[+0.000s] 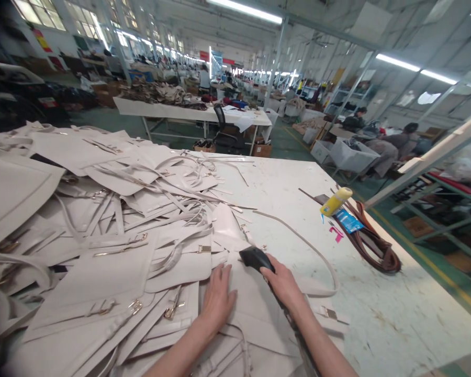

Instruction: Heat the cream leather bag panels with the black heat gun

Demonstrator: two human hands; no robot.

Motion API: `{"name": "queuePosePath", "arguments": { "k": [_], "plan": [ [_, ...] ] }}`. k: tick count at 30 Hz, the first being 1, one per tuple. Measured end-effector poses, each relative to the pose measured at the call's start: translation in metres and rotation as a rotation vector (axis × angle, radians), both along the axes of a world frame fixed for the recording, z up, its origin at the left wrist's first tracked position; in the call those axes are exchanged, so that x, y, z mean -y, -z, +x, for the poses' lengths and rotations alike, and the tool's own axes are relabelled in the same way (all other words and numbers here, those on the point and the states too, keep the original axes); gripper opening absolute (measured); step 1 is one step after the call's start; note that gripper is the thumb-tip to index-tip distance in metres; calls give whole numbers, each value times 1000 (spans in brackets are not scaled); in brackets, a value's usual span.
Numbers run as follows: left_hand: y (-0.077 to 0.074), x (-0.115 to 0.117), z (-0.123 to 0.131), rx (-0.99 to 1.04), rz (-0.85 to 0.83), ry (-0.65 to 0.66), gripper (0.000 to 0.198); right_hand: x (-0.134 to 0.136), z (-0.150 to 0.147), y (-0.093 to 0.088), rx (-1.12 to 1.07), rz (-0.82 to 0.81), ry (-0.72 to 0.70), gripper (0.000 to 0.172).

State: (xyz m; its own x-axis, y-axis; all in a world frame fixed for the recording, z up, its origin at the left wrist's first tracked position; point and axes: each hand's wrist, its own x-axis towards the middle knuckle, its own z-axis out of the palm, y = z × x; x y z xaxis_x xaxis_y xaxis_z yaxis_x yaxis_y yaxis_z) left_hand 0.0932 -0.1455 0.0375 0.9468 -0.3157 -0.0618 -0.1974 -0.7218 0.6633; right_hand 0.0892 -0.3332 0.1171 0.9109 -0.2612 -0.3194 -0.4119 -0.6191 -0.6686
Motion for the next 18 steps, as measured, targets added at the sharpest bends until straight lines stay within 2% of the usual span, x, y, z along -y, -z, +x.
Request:
{"name": "queuePosePath", "arguments": {
  "k": [3, 7, 10, 13, 16, 18],
  "plan": [
    [22, 1, 5, -90, 41, 12, 65, -12, 28, 7, -66, -125, -121, 42],
    [45, 1, -2, -167, -196, -27, 70, -27, 55, 26, -82, -165, -111, 39],
    [47, -3, -4, -141, -390, -57, 75, -28, 65, 30, -70, -185, -63, 43],
    [43, -6, -9, -179, -532, -103, 81, -26, 62, 26, -50, -198, -4, 49],
    [40, -8, -17, -281, -586, -165, 82, -27, 49, 22, -48, -167, -9, 49],
    [41, -7, -19, -336, -560, -204, 82, -32, 40, 24, -51, -131, -26, 47]
  ]
}}
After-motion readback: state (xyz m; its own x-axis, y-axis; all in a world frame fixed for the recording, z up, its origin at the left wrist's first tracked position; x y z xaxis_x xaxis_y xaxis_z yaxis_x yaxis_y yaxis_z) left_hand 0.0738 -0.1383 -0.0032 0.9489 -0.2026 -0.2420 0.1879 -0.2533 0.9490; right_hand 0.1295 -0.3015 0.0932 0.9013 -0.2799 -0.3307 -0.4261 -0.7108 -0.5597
